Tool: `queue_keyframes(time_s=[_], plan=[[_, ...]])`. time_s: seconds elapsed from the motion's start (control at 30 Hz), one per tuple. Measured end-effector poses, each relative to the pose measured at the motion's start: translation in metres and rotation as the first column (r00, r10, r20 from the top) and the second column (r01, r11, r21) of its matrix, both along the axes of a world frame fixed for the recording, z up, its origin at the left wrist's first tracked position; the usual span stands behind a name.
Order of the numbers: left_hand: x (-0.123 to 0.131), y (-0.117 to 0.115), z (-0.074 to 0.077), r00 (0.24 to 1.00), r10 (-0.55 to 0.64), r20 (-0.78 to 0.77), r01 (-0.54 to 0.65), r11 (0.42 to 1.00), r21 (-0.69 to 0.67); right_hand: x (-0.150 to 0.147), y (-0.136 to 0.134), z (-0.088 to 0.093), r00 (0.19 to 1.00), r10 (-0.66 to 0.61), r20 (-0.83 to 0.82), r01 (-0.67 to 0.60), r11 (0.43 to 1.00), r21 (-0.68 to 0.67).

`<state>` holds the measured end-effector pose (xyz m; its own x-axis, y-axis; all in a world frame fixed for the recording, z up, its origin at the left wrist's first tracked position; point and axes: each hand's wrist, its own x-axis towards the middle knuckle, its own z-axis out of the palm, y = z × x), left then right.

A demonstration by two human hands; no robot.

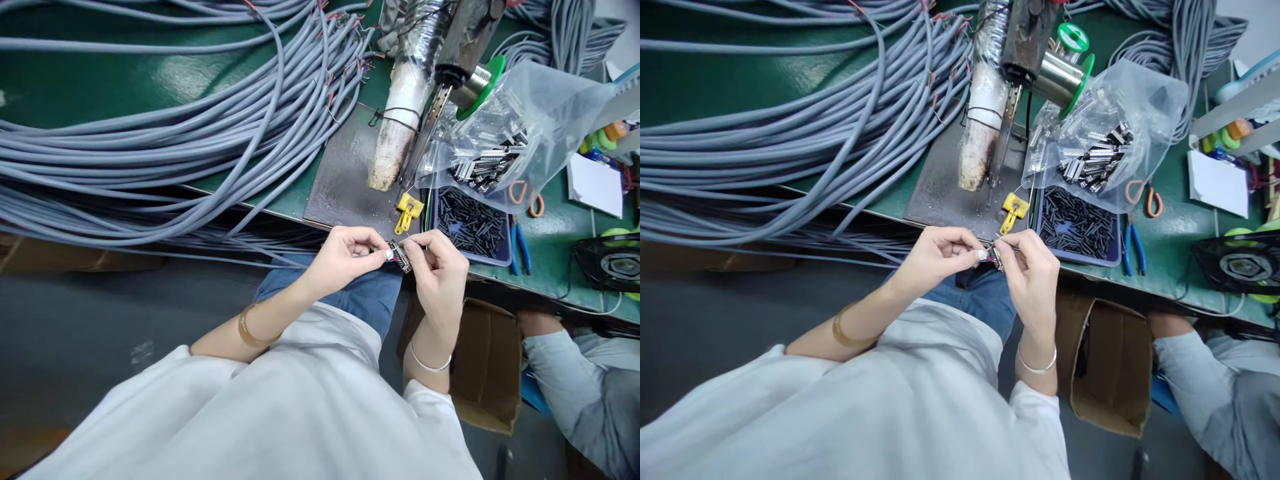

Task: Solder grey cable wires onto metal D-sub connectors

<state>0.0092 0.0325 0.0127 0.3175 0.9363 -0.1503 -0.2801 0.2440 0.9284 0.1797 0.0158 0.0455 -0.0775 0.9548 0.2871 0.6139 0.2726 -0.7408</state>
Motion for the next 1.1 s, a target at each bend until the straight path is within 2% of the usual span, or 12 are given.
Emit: queue_keyframes(time_s=[0.1,0.23,0.3,0.4,0.53,0.73,0.9,1.0,1.1], plan=[[-0.001,0.0,-0.004,0.999,-0.045,0.026,0.044,0.999,0.014,0.0,0.001,-0.001,0.995,0.09,0.039,-0.089,0.996,-0.027],[-0.005,-0.001,-0.013,0.964,-0.096,0.248,0.101,0.995,-0.01,-0.001,0.0,0.0,0.972,0.184,0.144,-0.189,0.982,0.021],[-0.007,0.0,-0.016,0.943,-0.116,0.313,0.132,0.991,-0.033,-0.001,-0.003,0.002,0.979,0.124,0.159,-0.141,0.985,0.102],[-0.009,0.004,-0.015,0.953,-0.086,0.291,0.101,0.994,-0.035,0.002,-0.009,0.003,0.992,-0.002,0.128,-0.026,0.977,0.213],[-0.011,0.009,-0.012,0.945,-0.044,0.323,0.056,0.998,-0.028,0.003,-0.015,-0.002,0.991,-0.011,0.133,-0.018,0.977,0.212],[-0.015,0.008,-0.015,0.931,-0.076,0.358,0.083,0.997,-0.005,-0.009,-0.014,-0.014,0.989,-0.145,0.037,0.132,0.965,0.227],[-0.018,0.01,-0.014,0.923,-0.064,0.379,0.086,0.995,-0.042,-0.015,-0.013,-0.017,0.986,-0.168,-0.001,0.163,0.95,0.265],[-0.019,0.011,-0.013,0.921,-0.104,0.376,0.125,0.992,-0.032,-0.016,-0.014,-0.018,0.985,-0.171,0.003,0.159,0.926,0.341],[-0.018,0.01,-0.012,0.946,-0.097,0.309,0.099,0.995,0.01,-0.018,-0.013,-0.023,0.981,-0.184,0.061,0.139,0.886,0.441]])
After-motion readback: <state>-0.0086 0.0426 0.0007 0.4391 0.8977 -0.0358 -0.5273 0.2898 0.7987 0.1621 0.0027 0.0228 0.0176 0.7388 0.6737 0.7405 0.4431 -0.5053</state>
